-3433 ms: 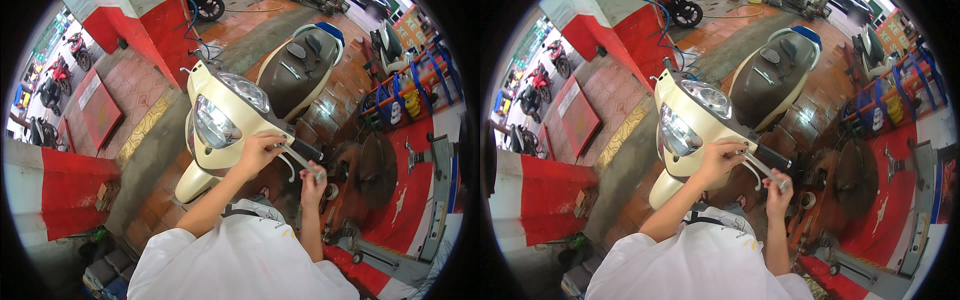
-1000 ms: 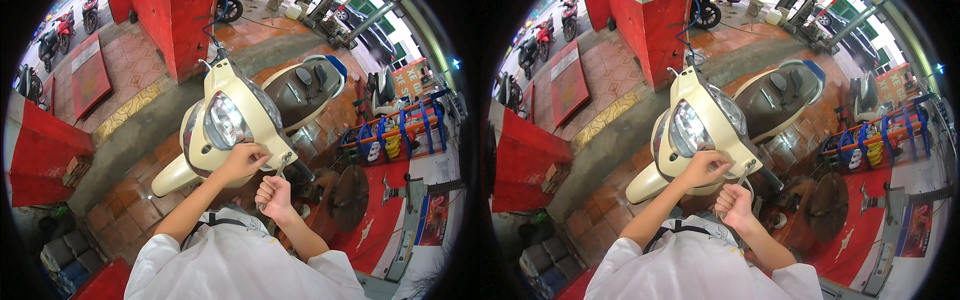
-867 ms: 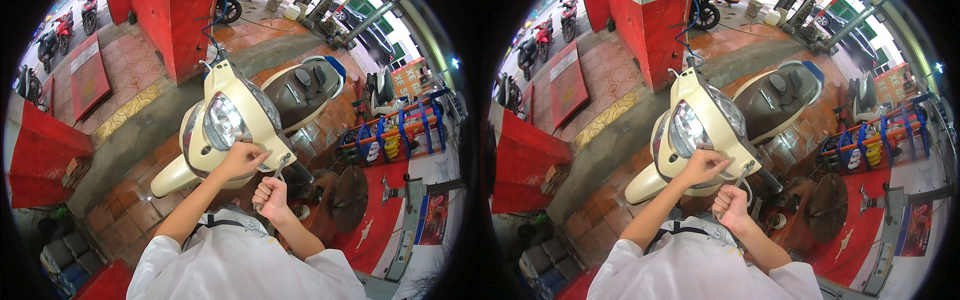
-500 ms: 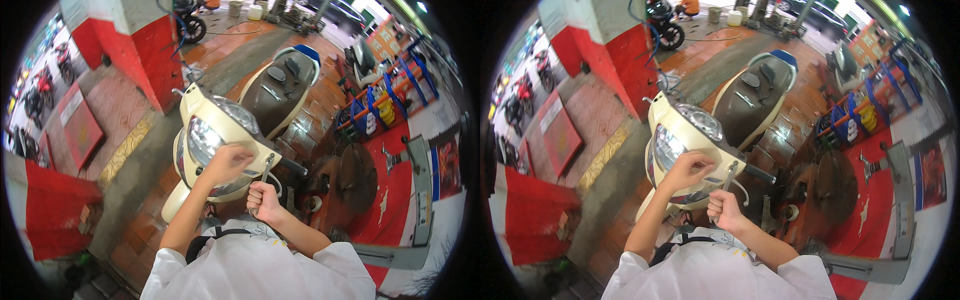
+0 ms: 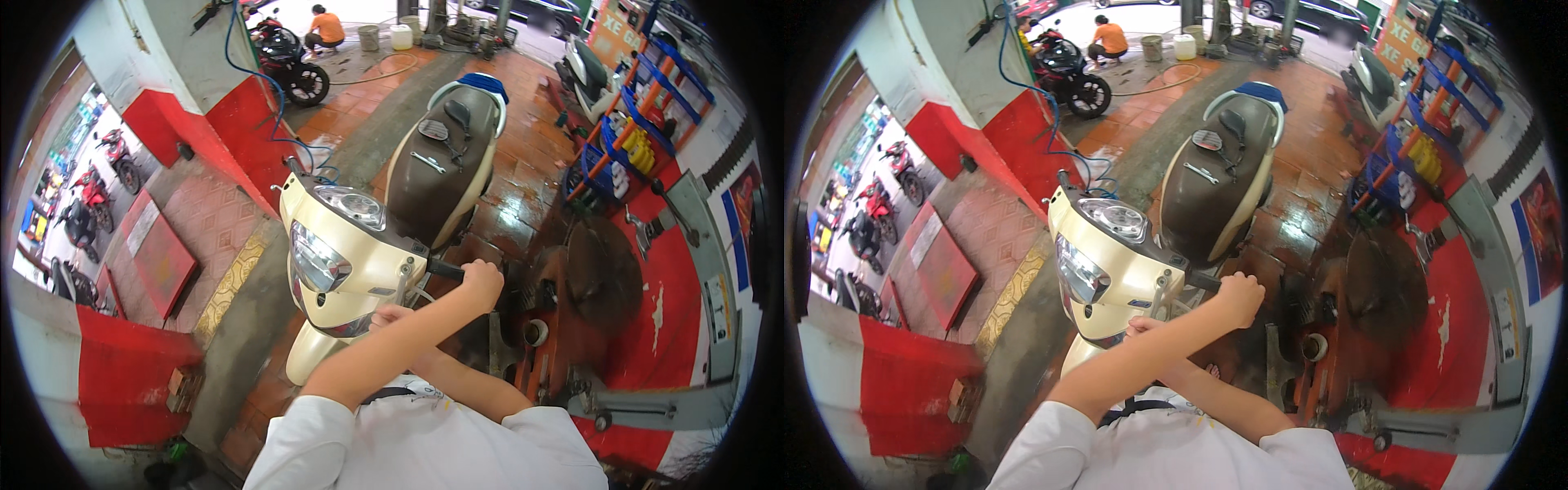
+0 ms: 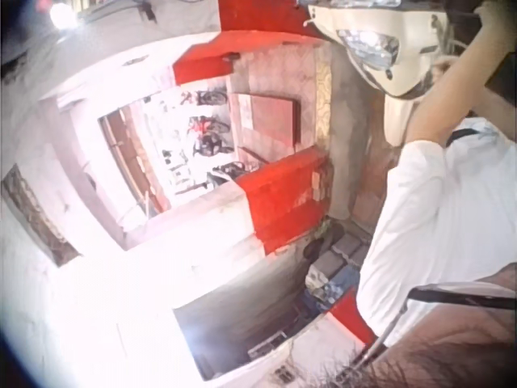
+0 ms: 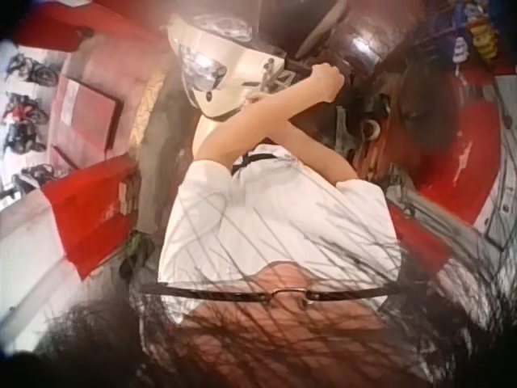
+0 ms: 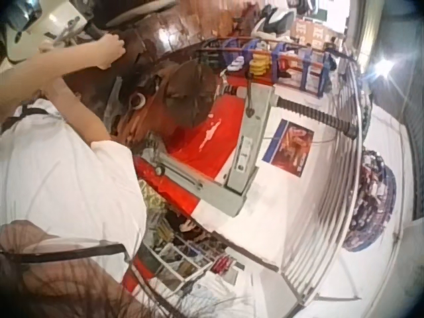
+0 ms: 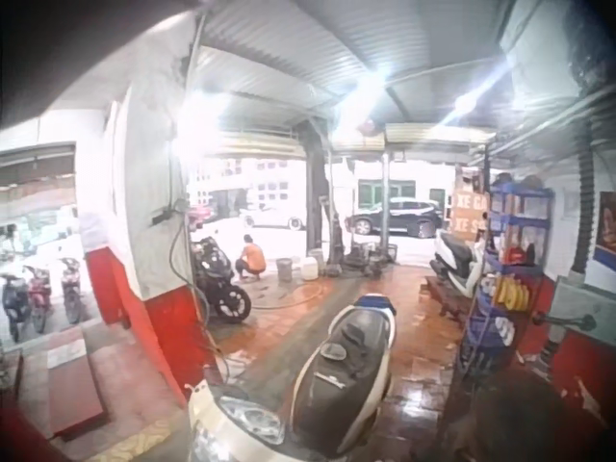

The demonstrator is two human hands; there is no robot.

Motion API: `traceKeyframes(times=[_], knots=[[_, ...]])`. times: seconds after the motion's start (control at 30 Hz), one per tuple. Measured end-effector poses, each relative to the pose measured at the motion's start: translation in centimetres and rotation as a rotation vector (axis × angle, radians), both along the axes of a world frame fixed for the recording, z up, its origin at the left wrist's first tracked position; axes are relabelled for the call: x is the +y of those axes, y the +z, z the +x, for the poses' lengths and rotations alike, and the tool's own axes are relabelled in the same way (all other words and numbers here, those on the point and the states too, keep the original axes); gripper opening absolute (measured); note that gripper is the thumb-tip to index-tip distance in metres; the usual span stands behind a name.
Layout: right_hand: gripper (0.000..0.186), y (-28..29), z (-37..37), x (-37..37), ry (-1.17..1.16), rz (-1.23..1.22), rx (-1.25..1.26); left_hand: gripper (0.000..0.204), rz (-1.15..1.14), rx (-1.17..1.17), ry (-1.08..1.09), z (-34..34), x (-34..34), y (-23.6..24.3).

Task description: The person removes and replaces components on the front handlebars of a scooter using a wrench.

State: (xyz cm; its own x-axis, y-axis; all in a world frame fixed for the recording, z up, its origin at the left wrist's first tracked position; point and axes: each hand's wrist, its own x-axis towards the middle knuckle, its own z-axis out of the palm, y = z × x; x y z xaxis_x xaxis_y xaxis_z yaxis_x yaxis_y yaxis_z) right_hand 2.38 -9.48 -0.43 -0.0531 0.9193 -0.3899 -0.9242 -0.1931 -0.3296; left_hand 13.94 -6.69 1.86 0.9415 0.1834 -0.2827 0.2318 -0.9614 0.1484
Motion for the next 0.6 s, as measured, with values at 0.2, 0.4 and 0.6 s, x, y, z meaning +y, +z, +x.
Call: traceKeyframes(times=[0.2,0.4,0.6], knots=[[0.045,-1.6,-0.6,0.6,0.051,-0.060,0.232,0.033,0.011,0.007,0.215,2.5,-0.7,-4.1],[0.044,-2.4,-0.8,0.8,0.095,-0.004,0.203,0.019,0.005,-0.075,0.297,1.9,-0.5,-6.0],[0.046,-2.2,-1.3,1.1,0.036,0.101,0.197,0.018,0.077,-0.168,0.330,1.6,-1.3,-4.9]])
